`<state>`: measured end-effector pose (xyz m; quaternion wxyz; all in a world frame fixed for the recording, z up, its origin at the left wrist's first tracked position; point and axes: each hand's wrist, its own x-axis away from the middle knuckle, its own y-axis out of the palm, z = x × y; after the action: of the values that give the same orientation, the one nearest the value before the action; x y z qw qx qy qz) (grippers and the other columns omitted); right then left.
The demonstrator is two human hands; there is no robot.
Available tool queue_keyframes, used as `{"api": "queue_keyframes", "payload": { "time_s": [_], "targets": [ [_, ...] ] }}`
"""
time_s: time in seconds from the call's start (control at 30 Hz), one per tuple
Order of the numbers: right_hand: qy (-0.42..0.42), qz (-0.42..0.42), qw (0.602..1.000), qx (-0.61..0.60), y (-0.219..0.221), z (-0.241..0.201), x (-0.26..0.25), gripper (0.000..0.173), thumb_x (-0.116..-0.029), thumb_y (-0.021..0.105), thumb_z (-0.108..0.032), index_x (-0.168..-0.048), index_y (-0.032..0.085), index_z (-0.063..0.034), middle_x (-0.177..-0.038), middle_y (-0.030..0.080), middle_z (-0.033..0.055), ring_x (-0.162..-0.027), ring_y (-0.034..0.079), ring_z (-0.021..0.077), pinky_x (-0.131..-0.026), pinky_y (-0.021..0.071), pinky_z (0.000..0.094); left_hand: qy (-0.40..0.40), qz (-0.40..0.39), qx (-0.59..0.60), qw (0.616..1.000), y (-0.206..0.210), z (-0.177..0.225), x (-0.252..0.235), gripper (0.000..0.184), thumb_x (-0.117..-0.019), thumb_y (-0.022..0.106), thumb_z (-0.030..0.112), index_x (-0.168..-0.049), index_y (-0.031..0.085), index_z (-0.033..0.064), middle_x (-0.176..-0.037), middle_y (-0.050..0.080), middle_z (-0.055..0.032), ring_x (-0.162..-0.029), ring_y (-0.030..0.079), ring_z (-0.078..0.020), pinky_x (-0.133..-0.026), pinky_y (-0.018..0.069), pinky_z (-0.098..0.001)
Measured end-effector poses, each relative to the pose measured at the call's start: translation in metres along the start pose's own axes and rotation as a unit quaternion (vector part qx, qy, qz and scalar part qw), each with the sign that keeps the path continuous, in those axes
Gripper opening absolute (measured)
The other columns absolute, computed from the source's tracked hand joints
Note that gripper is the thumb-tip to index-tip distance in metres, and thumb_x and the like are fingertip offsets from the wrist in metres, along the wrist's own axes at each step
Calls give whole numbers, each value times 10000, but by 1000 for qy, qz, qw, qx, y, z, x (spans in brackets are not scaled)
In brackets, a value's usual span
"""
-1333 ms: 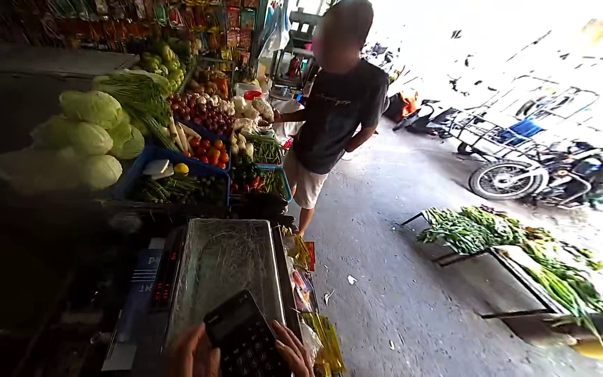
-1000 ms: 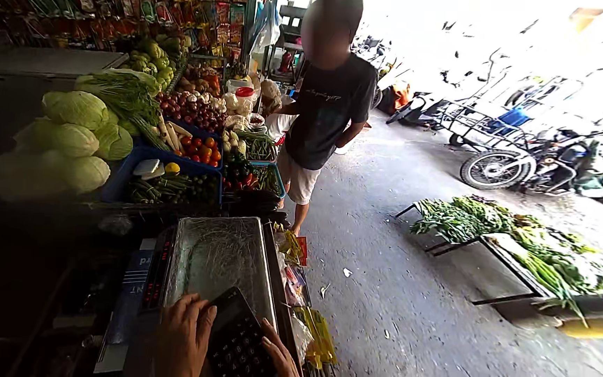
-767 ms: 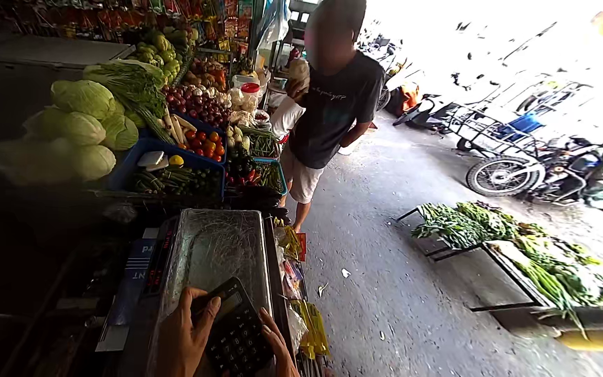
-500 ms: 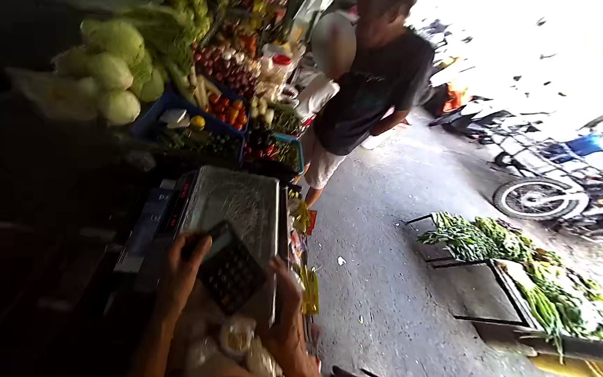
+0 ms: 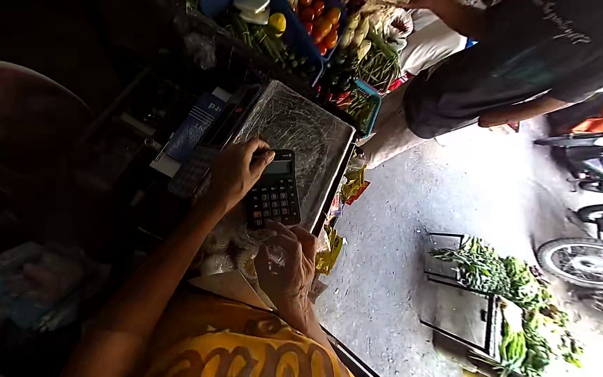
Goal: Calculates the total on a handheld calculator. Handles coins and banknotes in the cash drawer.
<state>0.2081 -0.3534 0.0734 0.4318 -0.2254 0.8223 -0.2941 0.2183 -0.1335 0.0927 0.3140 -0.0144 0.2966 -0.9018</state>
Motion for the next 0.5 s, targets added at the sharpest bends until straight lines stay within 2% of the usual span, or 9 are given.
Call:
{"api": "queue_keyframes", "payload": {
  "time_s": [0.07, 0.2, 0.33, 0.5],
  "targets": [
    [-6, -4, 1000, 2, 4, -3, 4, 114, -924, 589, -261, -957, 621, -156, -1076, 768, 58, -1027, 653, 233, -909, 437, 399, 15, 5, -81, 997, -1, -2, 1, 335, -1053, 539, 361, -1190, 723, 117, -1063, 733, -104, -1041, 676, -298, -897, 506, -492],
    [-13, -7, 1000, 2, 8, -5, 3, 117, -938, 582, -271, -952, 619, -161, -1092, 768, 55, -1004, 644, 223, -891, 415, 394, 57, 76, -121, 988, 0, -4, 7, 257, -1029, 577, 289, -1083, 770, 128, -1085, 738, -64, -1139, 613, -313, -962, 479, -449],
    [-6, -4, 1000, 17, 6, 2, -2, 105, -928, 601, -257, -931, 605, -152, -1111, 765, 73, -1013, 650, 240, -883, 428, 406, 21, 50, -102, 993, -3, -1, 14, 302, -1049, 551, 316, -1186, 745, 130, -1117, 731, -87, -1110, 632, -319, -933, 494, -465],
    [-6, -10, 999, 34, 3, 9, -1, 110, -930, 620, -251, -920, 604, -144, -1107, 761, 79, -1001, 649, 238, -871, 427, 409, 32, 56, -115, 991, 1, -8, 20, 307, -1047, 543, 254, -1262, 719, 124, -1151, 726, -103, -1096, 642, -330, -911, 504, -464]
  ]
}}
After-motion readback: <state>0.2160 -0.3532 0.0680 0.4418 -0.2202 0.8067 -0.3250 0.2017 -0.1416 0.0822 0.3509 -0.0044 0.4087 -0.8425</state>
